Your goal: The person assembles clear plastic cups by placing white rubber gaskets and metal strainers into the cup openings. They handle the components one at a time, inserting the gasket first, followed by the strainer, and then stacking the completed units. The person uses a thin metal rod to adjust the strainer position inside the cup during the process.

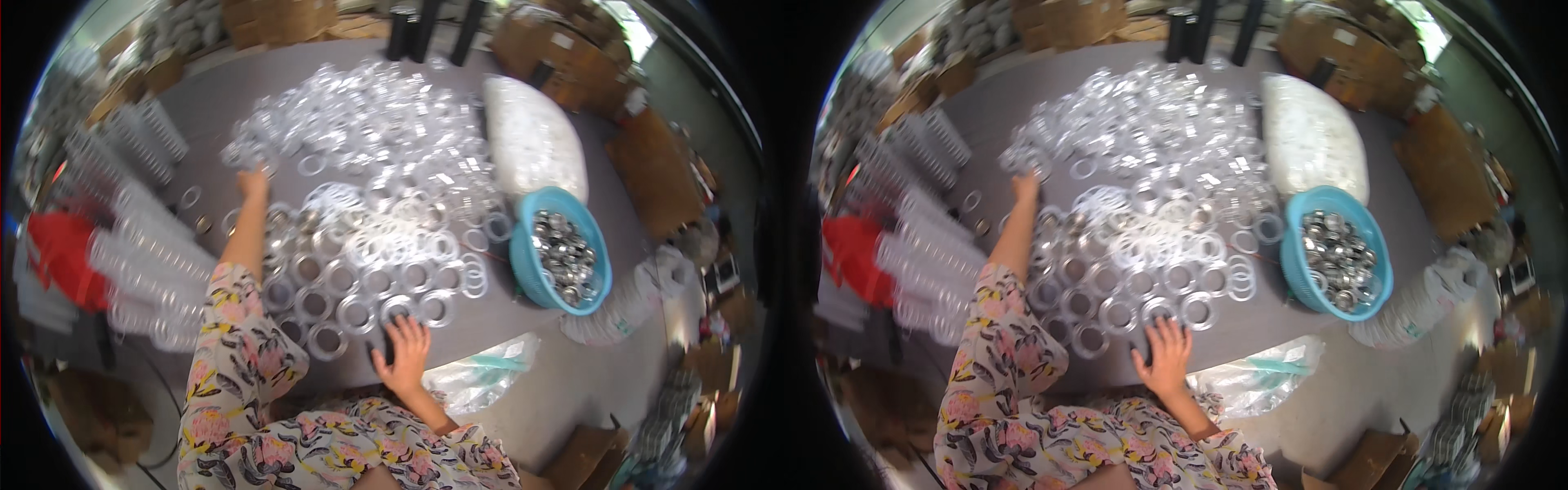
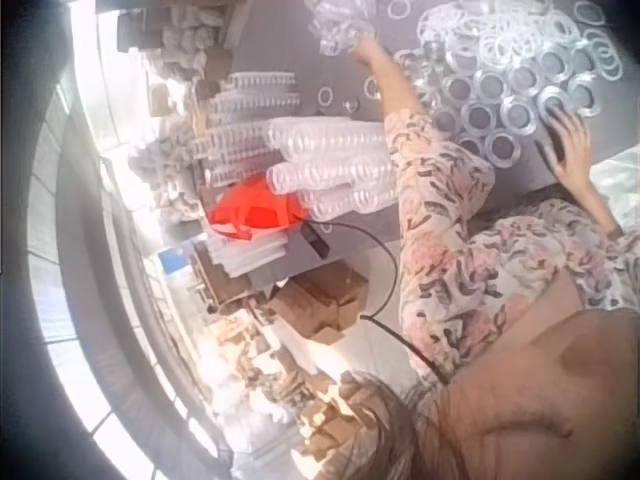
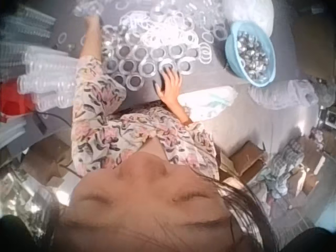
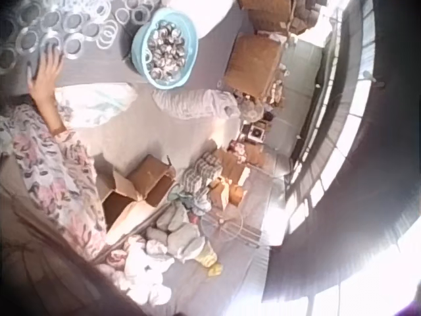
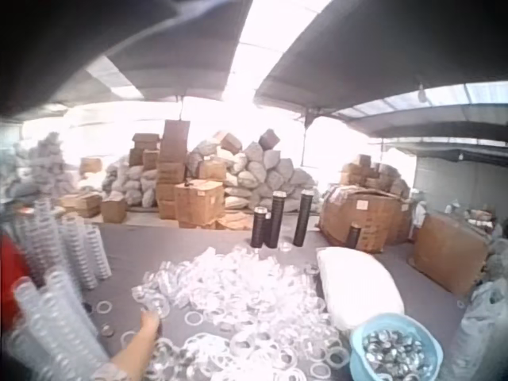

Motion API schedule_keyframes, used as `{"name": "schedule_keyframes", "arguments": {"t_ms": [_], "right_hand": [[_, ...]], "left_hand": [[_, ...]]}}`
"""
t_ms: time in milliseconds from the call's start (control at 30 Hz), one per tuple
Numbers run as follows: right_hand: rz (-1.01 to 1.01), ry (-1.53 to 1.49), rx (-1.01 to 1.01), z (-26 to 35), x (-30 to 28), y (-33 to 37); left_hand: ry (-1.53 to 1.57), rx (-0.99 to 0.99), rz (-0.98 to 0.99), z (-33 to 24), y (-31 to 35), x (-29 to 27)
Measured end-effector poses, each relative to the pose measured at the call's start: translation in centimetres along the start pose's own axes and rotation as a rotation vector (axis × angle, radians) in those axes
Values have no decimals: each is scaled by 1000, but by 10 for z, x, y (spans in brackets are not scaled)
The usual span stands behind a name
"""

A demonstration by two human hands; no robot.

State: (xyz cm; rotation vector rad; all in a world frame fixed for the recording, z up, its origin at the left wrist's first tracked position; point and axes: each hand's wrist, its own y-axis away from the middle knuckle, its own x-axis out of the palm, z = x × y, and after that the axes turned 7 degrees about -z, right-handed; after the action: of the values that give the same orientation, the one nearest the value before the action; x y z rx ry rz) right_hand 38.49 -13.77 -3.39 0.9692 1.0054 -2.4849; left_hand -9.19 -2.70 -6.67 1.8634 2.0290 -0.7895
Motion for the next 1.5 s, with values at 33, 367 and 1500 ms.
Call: {"name": "schedule_keyframes", "arguments": {"t_ms": [33, 367, 1500], "right_hand": [[-4, -12, -20, -1, 0, 1], [11, -108, -24, -10, 0, 6], [859, -1720, 1024, 86, 17, 51]], "left_hand": [[24, -23, 33, 16, -25, 6], [-58, 141, 200, 21, -38, 18], [429, 301, 475, 28, 318, -345]]}}
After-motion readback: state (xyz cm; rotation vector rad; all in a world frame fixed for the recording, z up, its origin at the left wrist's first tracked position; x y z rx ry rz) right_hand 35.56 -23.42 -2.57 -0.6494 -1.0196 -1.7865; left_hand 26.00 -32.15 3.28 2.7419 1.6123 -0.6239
